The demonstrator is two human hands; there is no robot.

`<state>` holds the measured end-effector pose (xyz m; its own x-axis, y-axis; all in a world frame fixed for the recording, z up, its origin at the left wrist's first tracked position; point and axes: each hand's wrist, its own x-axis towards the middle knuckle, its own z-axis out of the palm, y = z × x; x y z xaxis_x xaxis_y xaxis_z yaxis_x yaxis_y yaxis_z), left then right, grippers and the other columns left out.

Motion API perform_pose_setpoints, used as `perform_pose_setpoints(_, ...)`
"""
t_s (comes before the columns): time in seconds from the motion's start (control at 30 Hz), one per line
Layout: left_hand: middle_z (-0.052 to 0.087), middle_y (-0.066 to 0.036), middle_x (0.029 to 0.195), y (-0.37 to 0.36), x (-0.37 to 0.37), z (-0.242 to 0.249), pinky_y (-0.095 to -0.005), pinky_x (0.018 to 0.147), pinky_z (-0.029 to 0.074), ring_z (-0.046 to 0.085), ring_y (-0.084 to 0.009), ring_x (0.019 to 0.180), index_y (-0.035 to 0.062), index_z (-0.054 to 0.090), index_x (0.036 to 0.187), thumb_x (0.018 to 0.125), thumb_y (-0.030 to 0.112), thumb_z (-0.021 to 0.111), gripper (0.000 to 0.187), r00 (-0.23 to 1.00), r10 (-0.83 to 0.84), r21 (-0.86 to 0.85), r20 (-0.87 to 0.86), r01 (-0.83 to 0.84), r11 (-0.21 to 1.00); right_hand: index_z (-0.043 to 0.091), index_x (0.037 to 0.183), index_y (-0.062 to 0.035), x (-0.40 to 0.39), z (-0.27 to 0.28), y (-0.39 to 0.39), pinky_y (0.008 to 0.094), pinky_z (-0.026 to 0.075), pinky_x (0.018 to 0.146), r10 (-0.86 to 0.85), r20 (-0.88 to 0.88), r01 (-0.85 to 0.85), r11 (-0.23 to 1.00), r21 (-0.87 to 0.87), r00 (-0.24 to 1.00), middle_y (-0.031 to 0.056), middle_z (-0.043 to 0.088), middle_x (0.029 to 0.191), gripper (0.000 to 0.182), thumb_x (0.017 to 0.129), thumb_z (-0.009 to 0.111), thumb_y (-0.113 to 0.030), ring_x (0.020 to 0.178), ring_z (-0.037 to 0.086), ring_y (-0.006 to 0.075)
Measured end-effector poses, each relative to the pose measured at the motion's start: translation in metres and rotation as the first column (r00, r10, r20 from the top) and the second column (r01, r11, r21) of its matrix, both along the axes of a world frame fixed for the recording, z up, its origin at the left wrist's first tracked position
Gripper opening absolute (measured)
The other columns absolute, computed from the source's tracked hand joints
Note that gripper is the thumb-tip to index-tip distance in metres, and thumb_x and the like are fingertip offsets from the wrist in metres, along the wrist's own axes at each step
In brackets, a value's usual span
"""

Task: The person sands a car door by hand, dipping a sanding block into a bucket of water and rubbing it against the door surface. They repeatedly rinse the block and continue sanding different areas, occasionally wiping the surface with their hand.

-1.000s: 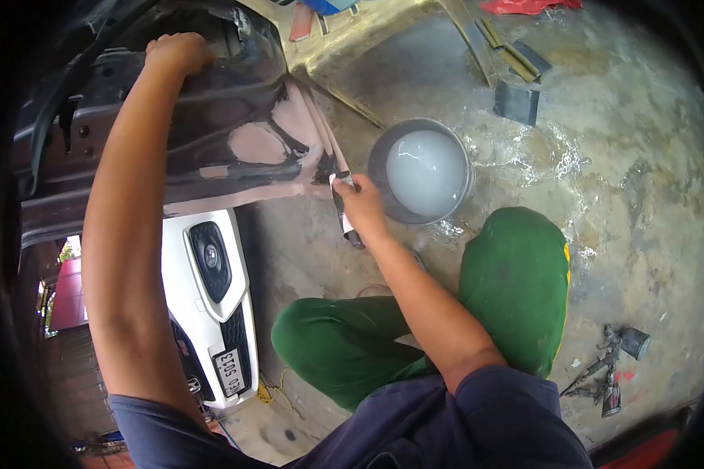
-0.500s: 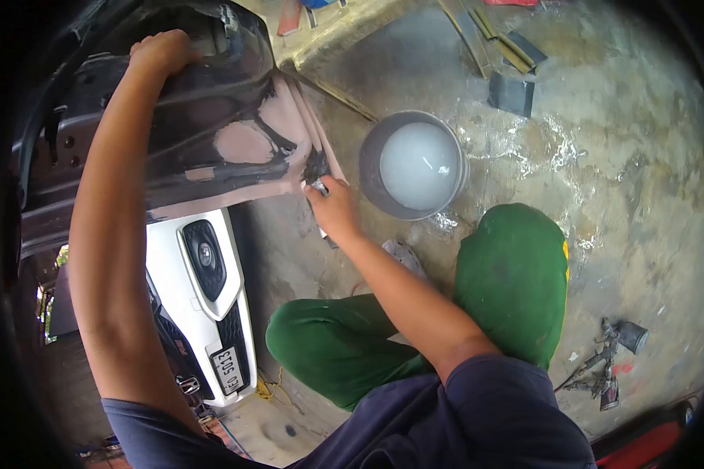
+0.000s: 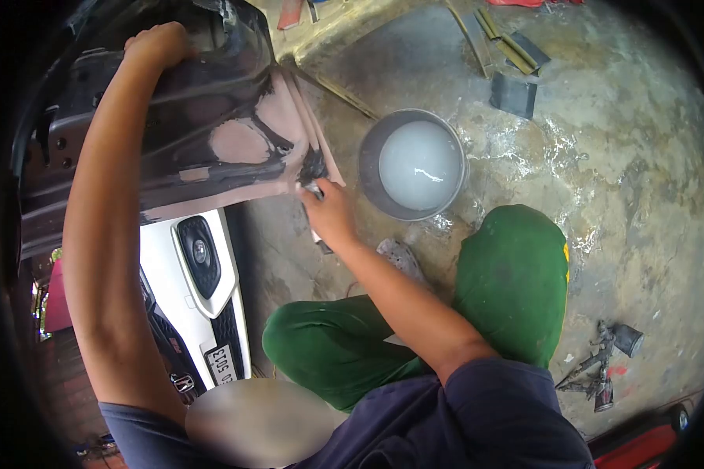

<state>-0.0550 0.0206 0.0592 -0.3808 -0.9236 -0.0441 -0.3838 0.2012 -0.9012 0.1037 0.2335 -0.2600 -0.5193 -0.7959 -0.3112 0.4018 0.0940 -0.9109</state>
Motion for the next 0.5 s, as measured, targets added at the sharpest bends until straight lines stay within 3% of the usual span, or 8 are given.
perform_pose_setpoints(0.03, 0.068, -0.014, 0.136, 0.001, -0.001, 0.000, -0.0582, 0.108, 0.045, 0.061, -0.0379, 0.130, 0.0151, 0.072, 0.129, 0.087, 0.040, 0.075, 0.049, 1.000, -0.005, 0.000, 0.011, 0.005, 1.000, 0.066, 0.115, 0.0084, -0.008, 0.015, 0.004, 0.0429, 0.049, 0.094, 0.009, 0.152, 0.006, 0.995, -0.096, 0.988, 0.0266, 0.067, 0.112, 0.047, 0.092, 0.074, -0.032, 0.106, 0.064, 0.0404)
perform_pose_setpoints(0.13, 0.068, -0.014, 0.135, 0.003, 0.006, -0.004, -0.0555, 0.107, 0.047, 0.062, -0.0364, 0.129, 0.0140, 0.072, 0.129, 0.088, 0.045, 0.076, 0.052, 0.999, -0.030, -0.014, 0.025, 0.030, 0.999, 0.064, 0.123, 0.0103, 0.000, -0.010, 0.003, 0.0389, 0.047, 0.100, 0.016, 0.049, -0.010, 0.993, -0.120, 0.999, 0.0267, 0.067, 0.120, 0.059, 0.092, 0.075, -0.038, 0.114, 0.064, 0.0338)
perform_pose_setpoints(0.17, 0.068, -0.015, 0.135, 0.002, 0.005, -0.001, -0.0558, 0.107, 0.047, 0.062, -0.0364, 0.129, 0.0137, 0.071, 0.130, 0.088, 0.045, 0.076, 0.052, 0.999, -0.048, -0.030, 0.021, 0.048, 0.998, 0.064, 0.125, 0.0093, 0.004, -0.019, 0.002, 0.0400, 0.047, 0.102, -0.049, -0.063, 0.045, 0.997, -0.061, 0.997, 0.0273, 0.067, 0.120, 0.060, 0.092, 0.075, -0.039, 0.118, 0.063, 0.0350)
perform_pose_setpoints(0.27, 0.069, -0.014, 0.134, 0.002, 0.004, -0.001, -0.0563, 0.106, 0.047, 0.062, -0.0369, 0.129, 0.0147, 0.071, 0.131, 0.089, 0.045, 0.075, 0.051, 0.999, -0.040, -0.017, 0.035, 0.041, 0.999, 0.064, 0.126, 0.0086, -0.006, 0.008, 0.003, 0.0398, 0.047, 0.102, 0.022, 0.067, -0.018, 0.998, -0.052, 0.998, 0.0273, 0.067, 0.121, 0.059, 0.092, 0.075, -0.039, 0.118, 0.063, 0.0356)
perform_pose_setpoints(0.37, 0.068, -0.014, 0.135, 0.010, -0.002, 0.002, -0.0560, 0.106, 0.047, 0.062, -0.0366, 0.129, 0.0153, 0.071, 0.131, 0.089, 0.044, 0.075, 0.051, 0.999, 0.032, 0.023, 0.030, -0.033, 0.999, 0.062, 0.129, 0.0084, 0.001, -0.016, 0.002, 0.0401, 0.047, 0.102, 0.032, 0.004, -0.032, 0.997, -0.075, 0.999, 0.0288, 0.065, 0.129, 0.060, 0.093, 0.074, -0.039, 0.121, 0.062, 0.0363)
perform_pose_setpoints(0.47, 0.067, -0.014, 0.137, 0.005, 0.002, -0.003, -0.0557, 0.107, 0.047, 0.062, -0.0366, 0.129, 0.0153, 0.071, 0.131, 0.089, 0.044, 0.075, 0.051, 0.999, -0.018, -0.038, 0.046, 0.019, 0.999, 0.062, 0.130, 0.0083, -0.018, 0.002, 0.004, 0.0403, 0.046, 0.103, 0.229, -0.025, -0.226, 0.971, 0.070, 0.973, 0.0292, 0.063, 0.134, 0.061, 0.094, 0.072, -0.039, 0.122, 0.061, 0.0362)
perform_pose_setpoints(0.5, 0.067, -0.014, 0.137, 0.006, 0.000, -0.003, -0.0557, 0.107, 0.047, 0.062, -0.0366, 0.129, 0.0150, 0.071, 0.131, 0.089, 0.045, 0.075, 0.051, 0.999, -0.001, -0.018, 0.040, 0.002, 1.000, 0.062, 0.130, 0.0084, -0.015, 0.001, 0.004, 0.0402, 0.046, 0.103, 0.166, 0.040, -0.165, 0.986, -0.017, 0.985, 0.0291, 0.063, 0.133, 0.060, 0.094, 0.072, -0.039, 0.122, 0.062, 0.0363)
